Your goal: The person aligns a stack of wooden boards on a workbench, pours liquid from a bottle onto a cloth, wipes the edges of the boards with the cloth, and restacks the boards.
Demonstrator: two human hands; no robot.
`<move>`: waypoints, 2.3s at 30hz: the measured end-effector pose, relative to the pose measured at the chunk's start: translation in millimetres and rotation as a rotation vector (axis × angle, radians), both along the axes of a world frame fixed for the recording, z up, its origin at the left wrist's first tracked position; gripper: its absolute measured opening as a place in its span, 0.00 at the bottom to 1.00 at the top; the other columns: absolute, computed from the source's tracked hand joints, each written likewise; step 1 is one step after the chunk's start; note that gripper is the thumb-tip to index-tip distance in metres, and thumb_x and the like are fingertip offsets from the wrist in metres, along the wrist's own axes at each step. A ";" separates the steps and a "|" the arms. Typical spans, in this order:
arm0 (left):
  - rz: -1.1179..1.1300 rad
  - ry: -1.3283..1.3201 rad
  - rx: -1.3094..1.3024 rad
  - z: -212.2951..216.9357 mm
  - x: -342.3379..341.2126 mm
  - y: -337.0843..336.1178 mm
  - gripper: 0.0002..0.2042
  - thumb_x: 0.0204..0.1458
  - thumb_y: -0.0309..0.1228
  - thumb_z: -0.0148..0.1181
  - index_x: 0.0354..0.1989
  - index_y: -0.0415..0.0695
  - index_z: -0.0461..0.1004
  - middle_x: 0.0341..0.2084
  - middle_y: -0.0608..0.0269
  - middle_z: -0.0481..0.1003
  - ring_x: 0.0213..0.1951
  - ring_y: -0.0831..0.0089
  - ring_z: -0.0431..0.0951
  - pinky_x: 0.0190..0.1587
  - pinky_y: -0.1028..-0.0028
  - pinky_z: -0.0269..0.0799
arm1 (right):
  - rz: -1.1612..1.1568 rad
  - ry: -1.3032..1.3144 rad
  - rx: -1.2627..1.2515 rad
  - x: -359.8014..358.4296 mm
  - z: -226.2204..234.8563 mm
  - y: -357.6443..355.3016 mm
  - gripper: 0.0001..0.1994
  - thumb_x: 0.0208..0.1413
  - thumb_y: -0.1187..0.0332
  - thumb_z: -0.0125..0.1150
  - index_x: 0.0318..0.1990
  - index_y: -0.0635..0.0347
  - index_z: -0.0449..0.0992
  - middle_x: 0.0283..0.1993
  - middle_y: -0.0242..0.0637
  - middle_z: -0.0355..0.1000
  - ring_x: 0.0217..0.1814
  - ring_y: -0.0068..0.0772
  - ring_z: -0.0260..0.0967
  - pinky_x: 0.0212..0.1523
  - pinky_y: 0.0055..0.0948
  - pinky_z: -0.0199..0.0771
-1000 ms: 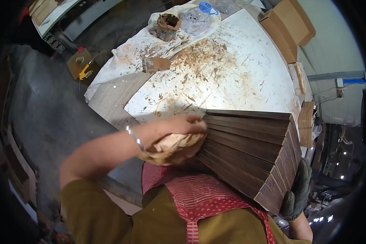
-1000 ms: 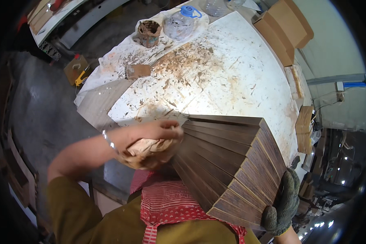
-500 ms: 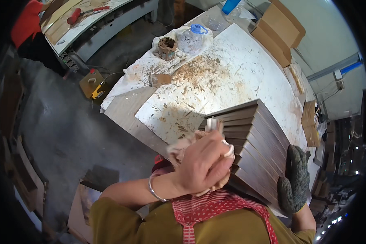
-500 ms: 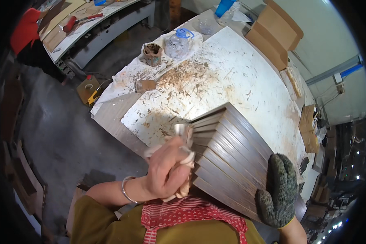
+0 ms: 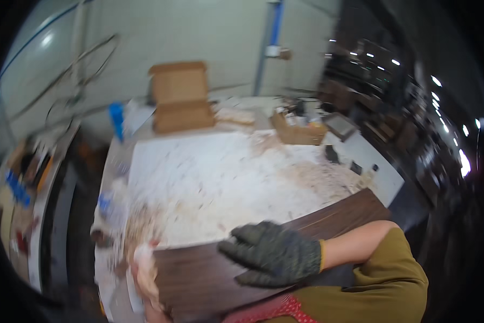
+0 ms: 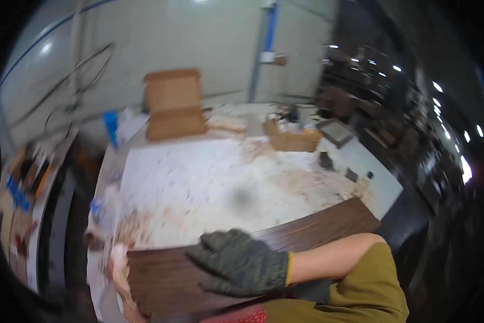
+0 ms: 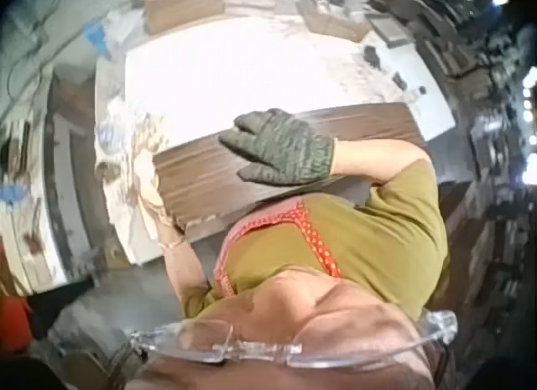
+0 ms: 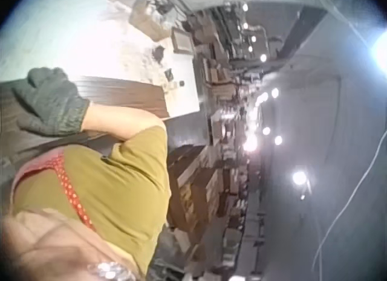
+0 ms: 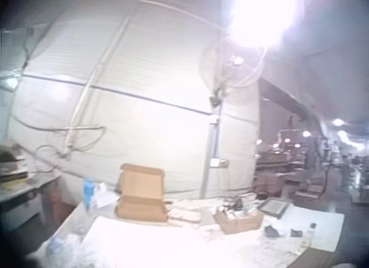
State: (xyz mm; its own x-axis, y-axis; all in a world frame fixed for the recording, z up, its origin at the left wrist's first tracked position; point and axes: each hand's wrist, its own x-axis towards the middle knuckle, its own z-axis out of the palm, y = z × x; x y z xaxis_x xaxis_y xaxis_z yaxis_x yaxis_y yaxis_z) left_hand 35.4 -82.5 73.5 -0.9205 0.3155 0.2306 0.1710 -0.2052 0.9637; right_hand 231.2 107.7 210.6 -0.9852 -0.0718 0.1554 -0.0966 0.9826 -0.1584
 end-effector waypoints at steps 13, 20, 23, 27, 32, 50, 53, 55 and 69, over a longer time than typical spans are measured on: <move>-0.255 0.552 -0.534 19.6 -5.6 51.5 0.08 0.56 0.31 0.53 0.41 0.44 0.67 0.33 0.59 0.70 0.32 0.66 0.71 0.39 0.66 0.68 | -0.057 -0.024 -0.114 10.4 -11.3 13.4 0.32 0.55 0.49 0.52 0.60 0.64 0.60 0.53 0.58 0.63 0.54 0.55 0.64 0.54 0.48 0.64; -0.223 0.604 -0.588 29.5 -12.6 46.9 0.11 0.56 0.33 0.53 0.45 0.44 0.66 0.35 0.60 0.71 0.34 0.68 0.71 0.40 0.67 0.69 | -0.048 0.113 -0.117 11.7 -27.5 15.2 0.32 0.54 0.49 0.53 0.60 0.65 0.61 0.53 0.59 0.63 0.53 0.55 0.64 0.54 0.48 0.64; -0.185 0.579 -0.583 31.8 -22.2 40.9 0.12 0.57 0.34 0.53 0.46 0.43 0.66 0.35 0.60 0.71 0.34 0.68 0.72 0.41 0.67 0.69 | -0.047 0.095 -0.113 10.3 -33.2 14.1 0.32 0.54 0.49 0.53 0.59 0.65 0.62 0.51 0.58 0.64 0.53 0.54 0.64 0.53 0.47 0.64; -0.089 0.423 -0.471 37.1 -30.4 20.9 0.13 0.57 0.34 0.53 0.48 0.43 0.66 0.36 0.61 0.71 0.35 0.69 0.72 0.42 0.67 0.69 | -0.053 0.075 -0.115 13.7 -30.3 9.7 0.32 0.53 0.49 0.53 0.58 0.66 0.63 0.48 0.56 0.65 0.50 0.52 0.65 0.50 0.46 0.66; -0.113 0.107 -0.207 32.9 -1.5 -1.0 0.15 0.57 0.36 0.53 0.50 0.43 0.65 0.38 0.61 0.72 0.36 0.70 0.72 0.43 0.68 0.70 | -0.047 0.124 -0.090 13.9 -29.8 14.7 0.32 0.53 0.49 0.53 0.57 0.66 0.64 0.46 0.54 0.66 0.47 0.52 0.66 0.48 0.46 0.66; -0.408 -0.017 -0.129 -9.3 10.3 -0.1 0.23 0.61 0.34 0.50 0.63 0.42 0.60 0.54 0.59 0.70 0.47 0.68 0.74 0.50 0.70 0.71 | -0.438 0.055 0.024 121.4 -7.2 96.2 0.23 0.54 0.57 0.56 0.50 0.67 0.69 0.39 0.52 0.68 0.44 0.54 0.64 0.47 0.46 0.62; -0.316 -0.408 0.074 -68.8 11.8 11.5 0.23 0.60 0.34 0.50 0.63 0.41 0.60 0.54 0.59 0.70 0.48 0.68 0.74 0.51 0.70 0.70 | -0.441 0.084 0.055 120.7 -15.4 96.0 0.22 0.52 0.59 0.58 0.48 0.67 0.69 0.38 0.52 0.68 0.42 0.54 0.64 0.46 0.46 0.62; -0.293 -0.354 0.083 -54.8 14.1 12.0 0.23 0.60 0.34 0.51 0.63 0.41 0.60 0.55 0.59 0.69 0.49 0.68 0.73 0.52 0.70 0.69 | -0.433 0.100 0.054 120.4 -17.6 92.0 0.21 0.52 0.59 0.58 0.48 0.67 0.69 0.38 0.52 0.68 0.42 0.54 0.64 0.45 0.46 0.62; -0.051 -0.323 0.347 -105.0 -1.3 -55.8 0.21 0.61 0.45 0.48 0.54 0.43 0.64 0.43 0.60 0.73 0.43 0.69 0.74 0.47 0.70 0.72 | -0.361 0.126 0.043 122.4 -17.2 103.2 0.22 0.53 0.59 0.58 0.50 0.68 0.70 0.41 0.53 0.69 0.43 0.53 0.65 0.48 0.45 0.63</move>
